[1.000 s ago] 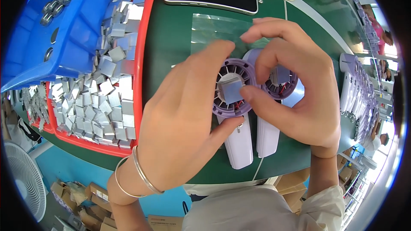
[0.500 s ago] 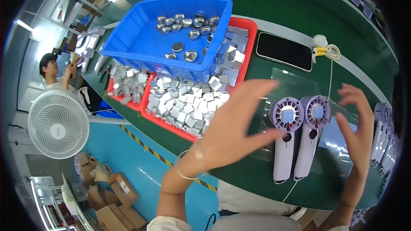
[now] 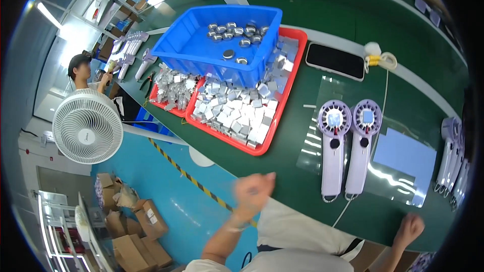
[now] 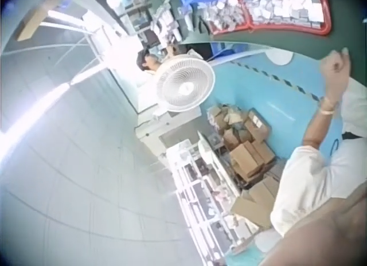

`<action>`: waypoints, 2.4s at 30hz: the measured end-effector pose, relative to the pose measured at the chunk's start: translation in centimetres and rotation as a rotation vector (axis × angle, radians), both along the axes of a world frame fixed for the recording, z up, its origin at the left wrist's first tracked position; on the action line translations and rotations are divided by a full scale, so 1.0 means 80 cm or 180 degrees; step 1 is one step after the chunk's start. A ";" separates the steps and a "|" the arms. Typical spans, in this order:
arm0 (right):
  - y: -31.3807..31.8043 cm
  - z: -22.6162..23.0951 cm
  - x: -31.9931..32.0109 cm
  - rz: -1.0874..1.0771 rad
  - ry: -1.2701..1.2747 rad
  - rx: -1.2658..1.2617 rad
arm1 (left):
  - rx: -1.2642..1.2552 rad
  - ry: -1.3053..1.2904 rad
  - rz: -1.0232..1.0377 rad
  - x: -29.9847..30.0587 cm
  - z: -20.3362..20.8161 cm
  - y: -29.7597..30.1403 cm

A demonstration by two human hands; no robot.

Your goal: The person assembles handheld fans by inserting cooling components and thermal pads into the fan bodies, pressing metal caps into place, and placing the assembled fans in a line on the table.

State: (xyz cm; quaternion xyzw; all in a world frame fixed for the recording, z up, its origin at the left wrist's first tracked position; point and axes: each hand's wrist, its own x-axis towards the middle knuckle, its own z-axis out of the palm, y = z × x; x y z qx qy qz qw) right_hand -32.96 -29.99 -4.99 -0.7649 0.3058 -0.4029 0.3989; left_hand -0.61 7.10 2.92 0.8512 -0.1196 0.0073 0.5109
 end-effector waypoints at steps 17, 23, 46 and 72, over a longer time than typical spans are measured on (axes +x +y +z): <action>0.046 0.040 0.052 0.0011 -0.0367 0.1031 | -0.0384 -0.1682 -0.1581 0.267 0.227 -0.009; 0.065 0.058 0.077 -0.0194 -0.0517 0.1169 | 0.2974 -0.0856 -0.2594 0.431 0.133 -0.092; 0.077 0.069 0.095 -0.0150 -0.0116 0.0576 | 0.0579 -0.1237 -0.1360 0.385 0.164 -0.085; 0.055 0.205 0.375 0.2046 0.1075 -0.1526 | -0.1154 -0.0124 -0.3465 0.054 0.046 -0.162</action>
